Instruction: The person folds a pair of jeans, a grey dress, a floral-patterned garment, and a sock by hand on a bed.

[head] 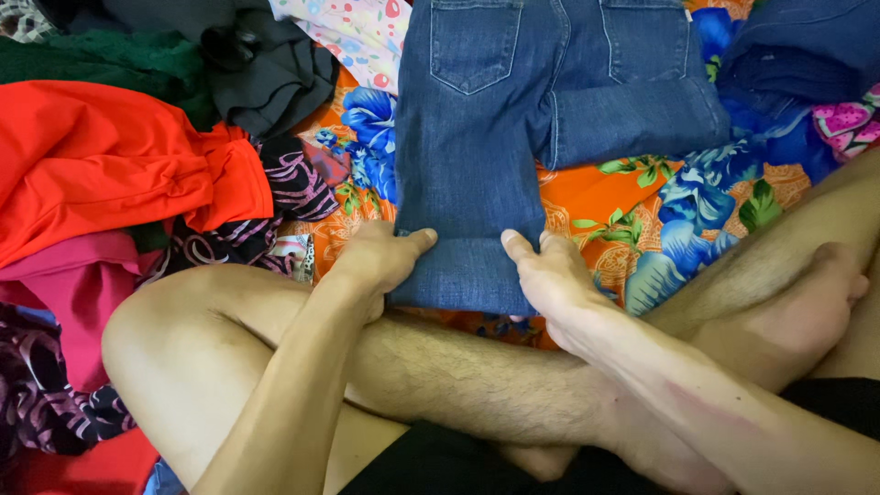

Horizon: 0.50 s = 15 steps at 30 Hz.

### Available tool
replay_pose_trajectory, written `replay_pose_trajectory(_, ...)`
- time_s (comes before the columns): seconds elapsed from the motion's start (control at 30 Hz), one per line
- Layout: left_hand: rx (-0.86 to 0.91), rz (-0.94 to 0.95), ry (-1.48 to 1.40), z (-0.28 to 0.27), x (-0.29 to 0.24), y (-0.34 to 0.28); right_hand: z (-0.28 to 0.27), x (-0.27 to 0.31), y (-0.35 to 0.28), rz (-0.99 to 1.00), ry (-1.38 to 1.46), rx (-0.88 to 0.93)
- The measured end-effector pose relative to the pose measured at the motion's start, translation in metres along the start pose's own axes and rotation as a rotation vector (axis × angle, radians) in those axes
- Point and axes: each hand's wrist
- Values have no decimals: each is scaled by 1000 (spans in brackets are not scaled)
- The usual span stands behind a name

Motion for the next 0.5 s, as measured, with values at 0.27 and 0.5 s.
replay_pose_trajectory(0.27, -46, 21, -112, 4, 9, 14, 3, 10, -18, 36, 48, 14)
replay_pose_trajectory(0.5, 33, -38, -447, -8, -8, -24, -22, 54, -76, -27, -264, 73)
Point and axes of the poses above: each hand's wrist, its own y-axis towards the middle knuckle, its own z-axis out of the palm, x = y × z, and after that the axes turned 11 degrees about x, right-handed
